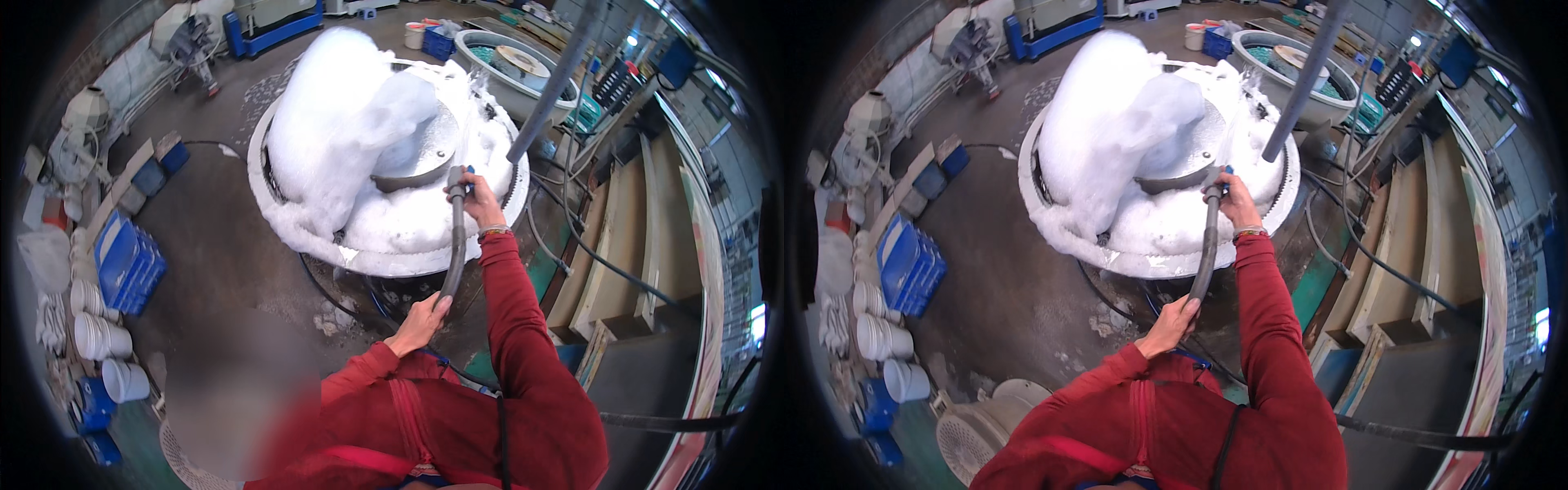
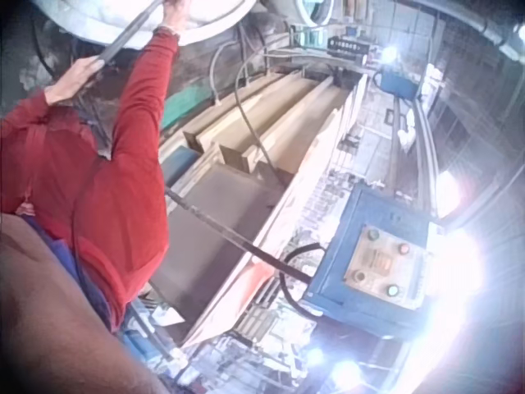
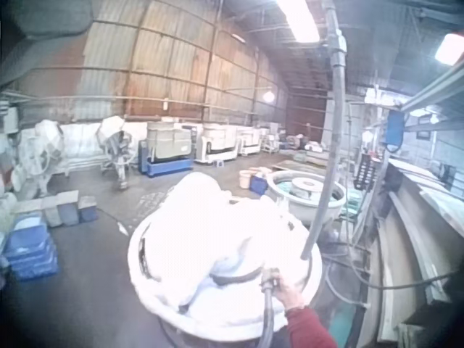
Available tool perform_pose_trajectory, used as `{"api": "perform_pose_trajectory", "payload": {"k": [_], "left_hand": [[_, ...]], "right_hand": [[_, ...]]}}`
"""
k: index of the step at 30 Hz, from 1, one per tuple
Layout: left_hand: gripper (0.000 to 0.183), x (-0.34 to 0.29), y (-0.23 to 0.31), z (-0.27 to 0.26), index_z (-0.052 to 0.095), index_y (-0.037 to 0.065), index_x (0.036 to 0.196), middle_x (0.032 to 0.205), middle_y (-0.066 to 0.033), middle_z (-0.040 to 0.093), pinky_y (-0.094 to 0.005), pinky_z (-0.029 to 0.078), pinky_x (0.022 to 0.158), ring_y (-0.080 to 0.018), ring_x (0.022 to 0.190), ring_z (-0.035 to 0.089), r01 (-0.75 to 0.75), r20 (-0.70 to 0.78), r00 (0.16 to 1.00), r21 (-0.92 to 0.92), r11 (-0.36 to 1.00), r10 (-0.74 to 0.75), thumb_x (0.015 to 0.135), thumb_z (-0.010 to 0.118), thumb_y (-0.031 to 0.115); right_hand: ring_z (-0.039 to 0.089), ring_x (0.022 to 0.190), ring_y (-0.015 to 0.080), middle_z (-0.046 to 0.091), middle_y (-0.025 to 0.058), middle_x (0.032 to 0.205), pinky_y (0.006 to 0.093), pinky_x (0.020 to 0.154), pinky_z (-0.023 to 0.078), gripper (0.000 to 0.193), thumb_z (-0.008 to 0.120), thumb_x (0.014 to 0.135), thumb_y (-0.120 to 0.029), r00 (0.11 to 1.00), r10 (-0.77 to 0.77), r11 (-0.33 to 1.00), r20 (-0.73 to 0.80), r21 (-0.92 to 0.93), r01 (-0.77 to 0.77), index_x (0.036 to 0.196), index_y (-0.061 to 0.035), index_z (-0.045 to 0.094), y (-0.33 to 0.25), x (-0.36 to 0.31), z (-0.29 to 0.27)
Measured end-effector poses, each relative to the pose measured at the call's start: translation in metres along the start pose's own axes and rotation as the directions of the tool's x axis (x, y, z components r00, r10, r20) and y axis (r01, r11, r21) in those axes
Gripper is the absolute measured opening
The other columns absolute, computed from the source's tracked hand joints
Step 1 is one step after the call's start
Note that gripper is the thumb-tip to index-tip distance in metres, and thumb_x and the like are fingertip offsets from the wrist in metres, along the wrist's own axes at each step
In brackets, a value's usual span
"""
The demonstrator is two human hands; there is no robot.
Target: The person uses a hose to spray water and foam over the surfaces of several industrial vibratory finishing machines containing metal components and polishing media.
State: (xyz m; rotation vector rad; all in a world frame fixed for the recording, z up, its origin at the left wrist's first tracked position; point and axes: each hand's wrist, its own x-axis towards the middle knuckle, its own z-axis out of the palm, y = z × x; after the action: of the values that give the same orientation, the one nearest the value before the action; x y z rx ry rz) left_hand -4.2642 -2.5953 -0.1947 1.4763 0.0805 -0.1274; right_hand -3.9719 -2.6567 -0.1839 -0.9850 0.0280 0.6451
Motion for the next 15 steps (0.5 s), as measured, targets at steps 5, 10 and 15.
{"api": "perform_pose_trajectory", "payload": {"k": [5, 10, 15], "left_hand": [[0.037, -0.035, -0.012, -0.007, 0.049, 0.002, 0.077, 0.053, -0.0021, 0.044, -0.0257, 0.035, 0.043, -0.0085, 0.045, 0.043, 0.051, -0.169, 0.983, -0.11, 0.993, -0.069, 0.086, 0.052, 0.038], [0.034, -0.044, -0.005, -0.017, 0.05, 0.001, 0.076, 0.054, -0.0021, 0.047, -0.0258, 0.036, 0.044, -0.0084, 0.046, 0.044, -0.108, -0.437, 0.89, 0.078, 0.991, 0.131, 0.083, 0.06, 0.033], [0.035, -0.035, 0.014, -0.018, 0.05, 0.002, 0.078, 0.054, -0.0014, 0.047, -0.0253, 0.034, 0.041, -0.0081, 0.044, 0.043, -0.062, -0.426, 0.904, -0.046, 0.997, 0.036, 0.083, 0.058, 0.035]], "right_hand": [[0.057, 0.077, 0.0387, 0.047, 0.0171, 0.099, 0.0507, 0.061, 0.05, 0.046, 0.056, 0.071, -0.003, 0.928, 0.366, 0.928, 0.066, -0.104, -0.358, 0.114, -0.0124, 0.041, 0.066, 0.012, 0.069], [0.057, 0.068, 0.0259, 0.048, 0.0127, 0.088, 0.0448, 0.056, 0.053, 0.051, 0.054, 0.07, 0.001, 0.909, 0.21, 0.966, 0.36, -0.217, -0.137, 0.117, -0.0088, 0.035, 0.046, -0.007, 0.167], [0.057, 0.076, 0.0337, 0.047, 0.0187, 0.094, 0.0452, 0.06, 0.053, 0.045, 0.052, 0.072, 0.0, 0.897, 0.316, 0.931, 0.31, -0.281, -0.23, 0.113, -0.0014, 0.035, 0.061, 0.038, 0.139]]}}
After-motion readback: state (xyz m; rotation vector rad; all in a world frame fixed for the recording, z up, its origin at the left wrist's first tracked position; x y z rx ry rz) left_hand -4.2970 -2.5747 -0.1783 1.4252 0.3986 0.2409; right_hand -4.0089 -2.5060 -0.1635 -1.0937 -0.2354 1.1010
